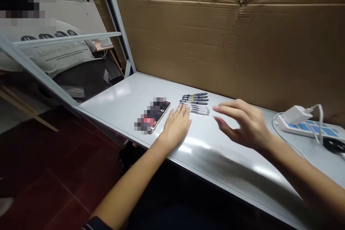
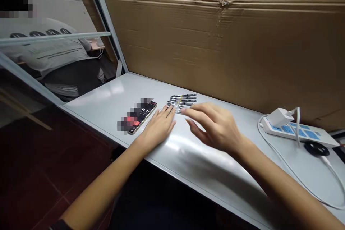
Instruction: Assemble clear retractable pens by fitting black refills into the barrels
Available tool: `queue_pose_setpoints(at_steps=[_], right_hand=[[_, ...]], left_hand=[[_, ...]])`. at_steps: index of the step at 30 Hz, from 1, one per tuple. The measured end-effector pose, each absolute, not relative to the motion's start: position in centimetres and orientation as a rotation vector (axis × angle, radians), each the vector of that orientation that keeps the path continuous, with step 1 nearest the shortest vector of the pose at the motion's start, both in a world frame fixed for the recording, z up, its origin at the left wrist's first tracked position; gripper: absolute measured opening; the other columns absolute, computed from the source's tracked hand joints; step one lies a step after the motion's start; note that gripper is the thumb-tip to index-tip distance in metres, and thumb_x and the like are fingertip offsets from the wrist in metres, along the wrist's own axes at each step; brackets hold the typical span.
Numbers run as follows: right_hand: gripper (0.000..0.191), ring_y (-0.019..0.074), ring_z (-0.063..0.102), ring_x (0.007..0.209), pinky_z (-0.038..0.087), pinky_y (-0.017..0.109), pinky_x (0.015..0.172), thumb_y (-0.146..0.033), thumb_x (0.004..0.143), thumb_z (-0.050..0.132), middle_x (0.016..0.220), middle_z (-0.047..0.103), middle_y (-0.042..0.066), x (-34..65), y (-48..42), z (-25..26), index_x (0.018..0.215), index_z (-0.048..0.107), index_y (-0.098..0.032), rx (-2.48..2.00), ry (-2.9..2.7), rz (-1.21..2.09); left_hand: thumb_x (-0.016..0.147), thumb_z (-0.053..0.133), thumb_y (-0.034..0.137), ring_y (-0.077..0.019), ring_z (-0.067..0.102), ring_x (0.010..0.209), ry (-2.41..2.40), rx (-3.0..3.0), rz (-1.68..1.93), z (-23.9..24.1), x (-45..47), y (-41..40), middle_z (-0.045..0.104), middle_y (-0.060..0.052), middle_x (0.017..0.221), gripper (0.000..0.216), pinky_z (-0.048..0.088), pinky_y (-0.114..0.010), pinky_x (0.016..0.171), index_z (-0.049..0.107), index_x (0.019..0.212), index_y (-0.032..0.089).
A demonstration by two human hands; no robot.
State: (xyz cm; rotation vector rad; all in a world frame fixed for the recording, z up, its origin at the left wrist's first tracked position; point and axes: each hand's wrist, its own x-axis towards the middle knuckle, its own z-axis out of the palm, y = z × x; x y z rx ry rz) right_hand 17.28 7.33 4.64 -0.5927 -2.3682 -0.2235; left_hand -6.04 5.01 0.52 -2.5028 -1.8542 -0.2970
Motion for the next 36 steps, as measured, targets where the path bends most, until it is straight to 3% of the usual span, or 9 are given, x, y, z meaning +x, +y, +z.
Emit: queue_pose_setpoints(at_steps=[5, 7, 10, 15, 20, 24, 28, 32, 36], right_hand=[[0.041, 0.0317, 0.066, 0.118, 0.055, 0.050, 0.096, -0.019, 0.106, 0.038, 0.134, 0.069, 0.016, 17.1, 9.6, 0.9, 0.143, 0.056, -0.018, -0.886, -2.605, -0.236], [0.041, 0.0324, 0.066, 0.115, 0.054, 0.049, 0.093, -0.023, 0.108, 0.035, 0.130, 0.070, 0.017, 17.3, 10.0, 0.0, 0.140, 0.059, -0.016, -0.972, -2.649, -0.197], [0.039, 0.0312, 0.067, 0.104, 0.055, 0.046, 0.084, -0.031, 0.109, 0.037, 0.123, 0.071, 0.017, 17.6, 9.8, -0.1, 0.133, 0.064, -0.018, -1.058, -2.668, -0.147], [0.033, 0.0268, 0.067, 0.090, 0.055, 0.040, 0.073, -0.032, 0.108, 0.040, 0.110, 0.071, 0.012, 18.3, 8.0, 0.4, 0.121, 0.069, -0.024, -1.078, -2.663, -0.007], [0.026, 0.0238, 0.066, 0.087, 0.052, 0.035, 0.071, -0.022, 0.104, 0.043, 0.105, 0.071, 0.008, 20.3, 4.8, 0.1, 0.104, 0.069, -0.026, -1.118, -2.616, 0.216], [0.023, 0.0234, 0.068, 0.082, 0.054, 0.036, 0.070, -0.030, 0.106, 0.040, 0.098, 0.073, 0.007, 22.2, 2.9, -0.5, 0.105, 0.063, -0.025, -1.113, -2.427, 0.496], [0.025, 0.0237, 0.073, 0.082, 0.058, 0.037, 0.073, -0.039, 0.106, 0.046, 0.097, 0.076, 0.006, 23.2, 2.5, -0.5, 0.120, 0.062, -0.026, -1.149, -2.175, 0.824], [0.024, 0.0248, 0.075, 0.092, 0.059, 0.038, 0.082, -0.041, 0.104, 0.053, 0.105, 0.079, 0.006, 23.5, 3.0, -0.5, 0.111, 0.072, -0.028, -1.067, -2.138, 0.974], [0.019, 0.0246, 0.075, 0.088, 0.060, 0.039, 0.080, -0.038, 0.100, 0.060, 0.098, 0.079, 0.006, 23.8, 3.3, -1.1, 0.100, 0.076, -0.027, -0.982, -2.028, 0.988]], left_hand=[[0.100, 0.039, 0.003, -0.0314, 0.058, 0.135, -1.739, -2.533, -0.316, 1.4, -6.0, 4.3, 0.064, -0.022, 0.137, 0.044, 0.043, -0.050, 0.116, 0.056, 0.140, 0.006], [0.096, 0.039, -0.002, -0.0271, 0.069, 0.111, -1.738, -2.537, -0.331, 1.7, -6.0, 3.9, 0.070, -0.016, 0.118, 0.040, 0.053, -0.043, 0.102, 0.065, 0.124, 0.011], [0.093, 0.043, -0.004, -0.0229, 0.069, 0.088, -1.750, -2.546, -0.367, 2.2, -5.9, 3.1, 0.068, -0.010, 0.100, 0.036, 0.058, -0.035, 0.081, 0.069, 0.109, 0.015], [0.093, 0.041, -0.003, -0.0192, 0.066, 0.086, -1.712, -2.608, -0.478, 1.6, -6.2, 0.6, 0.063, -0.006, 0.106, 0.044, 0.057, -0.028, 0.072, 0.067, 0.120, 0.020], [0.093, 0.039, -0.006, -0.0154, 0.066, 0.094, -1.559, -2.795, -0.792, 0.3, -6.4, -1.5, 0.062, -0.005, 0.110, 0.053, 0.059, -0.027, 0.083, 0.065, 0.127, 0.025], [0.099, 0.041, 0.001, -0.0189, 0.067, 0.106, -1.552, -2.827, -0.937, 0.5, -5.5, -1.7, 0.067, -0.008, 0.119, 0.043, 0.060, -0.032, 0.091, 0.065, 0.128, 0.021], [0.106, 0.044, 0.019, -0.0196, 0.071, 0.094, -1.638, -2.830, -0.988, 0.8, -4.2, -1.6, 0.074, -0.006, 0.106, 0.029, 0.061, -0.033, 0.085, 0.067, 0.125, 0.020], [0.101, 0.042, 0.009, -0.0188, 0.071, 0.086, -1.753, -2.781, -0.961, 0.7, -3.4, -1.6, 0.073, -0.004, 0.095, 0.034, 0.059, -0.030, 0.077, 0.069, 0.118, 0.020], [0.099, 0.041, 0.006, -0.0178, 0.069, 0.080, -1.878, -2.775, -0.938, 1.1, -2.7, -1.5, 0.074, -0.001, 0.087, 0.036, 0.055, -0.030, 0.074, 0.072, 0.107, 0.022]])
